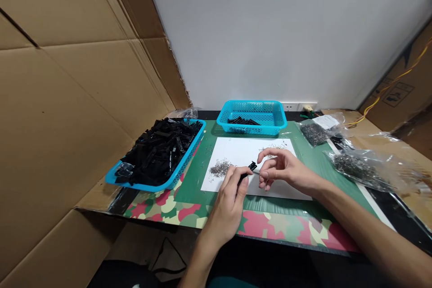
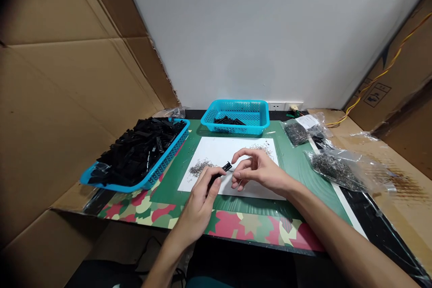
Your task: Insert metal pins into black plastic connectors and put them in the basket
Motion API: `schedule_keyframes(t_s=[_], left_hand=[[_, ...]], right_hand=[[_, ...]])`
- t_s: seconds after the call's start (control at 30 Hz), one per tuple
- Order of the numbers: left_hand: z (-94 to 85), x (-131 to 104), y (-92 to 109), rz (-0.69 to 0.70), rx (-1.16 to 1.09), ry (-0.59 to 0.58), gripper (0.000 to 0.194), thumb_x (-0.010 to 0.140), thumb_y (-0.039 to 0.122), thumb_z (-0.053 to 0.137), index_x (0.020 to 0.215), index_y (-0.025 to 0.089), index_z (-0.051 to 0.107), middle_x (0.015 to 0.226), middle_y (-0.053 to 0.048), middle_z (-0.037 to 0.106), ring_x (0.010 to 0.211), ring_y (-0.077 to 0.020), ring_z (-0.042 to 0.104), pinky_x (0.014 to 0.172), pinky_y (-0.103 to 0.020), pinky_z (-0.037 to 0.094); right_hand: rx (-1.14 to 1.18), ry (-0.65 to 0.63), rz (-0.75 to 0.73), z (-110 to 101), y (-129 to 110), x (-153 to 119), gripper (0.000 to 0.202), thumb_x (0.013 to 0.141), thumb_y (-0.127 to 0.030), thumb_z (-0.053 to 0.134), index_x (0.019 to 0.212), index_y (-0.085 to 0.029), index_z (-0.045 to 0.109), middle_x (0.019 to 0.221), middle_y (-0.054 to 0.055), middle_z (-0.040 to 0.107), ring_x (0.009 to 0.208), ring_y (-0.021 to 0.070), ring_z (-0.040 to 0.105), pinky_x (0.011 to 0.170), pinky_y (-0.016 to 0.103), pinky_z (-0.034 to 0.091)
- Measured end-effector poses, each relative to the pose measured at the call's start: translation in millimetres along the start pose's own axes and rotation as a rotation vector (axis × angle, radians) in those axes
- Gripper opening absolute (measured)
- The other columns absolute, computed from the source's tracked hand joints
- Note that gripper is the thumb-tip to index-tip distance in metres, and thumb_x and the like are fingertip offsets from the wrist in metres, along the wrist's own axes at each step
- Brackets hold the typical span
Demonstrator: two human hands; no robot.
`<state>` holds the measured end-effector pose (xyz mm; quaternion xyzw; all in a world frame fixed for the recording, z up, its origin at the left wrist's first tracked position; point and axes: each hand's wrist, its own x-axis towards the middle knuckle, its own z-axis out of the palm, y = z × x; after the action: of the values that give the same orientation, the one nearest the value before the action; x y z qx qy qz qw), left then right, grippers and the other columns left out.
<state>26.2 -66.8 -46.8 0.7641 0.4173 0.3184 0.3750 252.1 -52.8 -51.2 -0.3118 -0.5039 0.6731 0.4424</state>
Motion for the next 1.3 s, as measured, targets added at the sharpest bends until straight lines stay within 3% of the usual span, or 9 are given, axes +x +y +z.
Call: schedule_keyframes(t_s=[0.13,0.3,0.47,0.63,0.93,1.07,1.3], left_hand=[[0.5,-2.1,2.7,0.004,0.03,-0.053,0.025,0.111,0.041,0.037,0.124,0.031,0.057,0.113,-0.002,0.054,0.092,-0.0168,0.058,0.085,-0.029,0.046],[2.7,-3.7,1.2,0.074,0.074,-0.083,0.026,0.113,0.036,0.033,0.12,0.031,0.057,0.112,-0.002,0.049,0.092,-0.0153,0.059,0.085,-0.029,0.047],[4.9,-3.7,-3.2,0.165,0.164,-0.055,0.026,0.112,0.033,0.032,0.118,0.028,0.058,0.106,-0.003,0.047,0.092,-0.0161,0.059,0.086,-0.03,0.048],[5.1,-3.2,-3.6,0.173,0.194,-0.078,0.026,0.112,0.034,0.032,0.125,0.029,0.055,0.11,-0.004,0.05,0.092,-0.0171,0.06,0.087,-0.032,0.049],[3.8,0.5,-2.7,0.207,0.055,-0.008,0.02,0.111,0.029,0.038,0.104,0.025,0.056,0.1,-0.003,0.052,0.09,-0.0165,0.056,0.085,-0.028,0.047],[4.1,1.6,-1.7,0.169,0.031,0.005,0.02,0.111,0.03,0.038,0.105,0.025,0.056,0.102,-0.002,0.052,0.088,-0.016,0.057,0.084,-0.028,0.047],[4.6,0.9,-1.9,0.163,0.095,-0.003,0.024,0.112,0.031,0.035,0.113,0.026,0.059,0.105,-0.003,0.053,0.09,-0.0159,0.057,0.084,-0.028,0.047]], right_hand=[[0.068,-0.056,0.048,7.7,7.1,1.5,0.046,0.083,-0.029,0.088,0.108,-0.022,0.05,0.075,0.003,0.078,0.069,0.021,0.077,0.062,0.032,0.064],[0.132,-0.13,0.079,11.4,12.8,1.8,0.054,0.084,-0.029,0.088,0.108,-0.025,0.04,0.078,0.003,0.078,0.066,0.0202,0.076,0.061,0.031,0.063],[0.181,-0.156,0.095,13.1,12.4,0.0,0.055,0.086,-0.028,0.087,0.108,-0.025,0.037,0.078,0.002,0.078,0.065,0.0181,0.075,0.06,0.027,0.061],[0.201,-0.165,0.091,10.7,11.5,1.1,0.058,0.084,-0.028,0.088,0.11,-0.026,0.036,0.077,0.001,0.077,0.063,0.0167,0.073,0.059,0.027,0.061],[0.191,-0.122,0.044,14.8,12.9,1.4,0.051,0.084,-0.034,0.088,0.103,-0.024,0.042,0.079,0.002,0.077,0.069,0.0184,0.075,0.064,0.03,0.062],[0.135,-0.119,0.001,17.8,8.6,-0.3,0.036,0.093,-0.039,0.079,0.101,-0.021,0.049,0.084,0.005,0.076,0.076,0.0182,0.075,0.075,0.034,0.061],[0.058,-0.083,0.007,18.6,7.3,-0.6,0.035,0.084,-0.039,0.088,0.093,-0.017,0.062,0.079,0.003,0.073,0.076,0.0174,0.075,0.073,0.031,0.061]])
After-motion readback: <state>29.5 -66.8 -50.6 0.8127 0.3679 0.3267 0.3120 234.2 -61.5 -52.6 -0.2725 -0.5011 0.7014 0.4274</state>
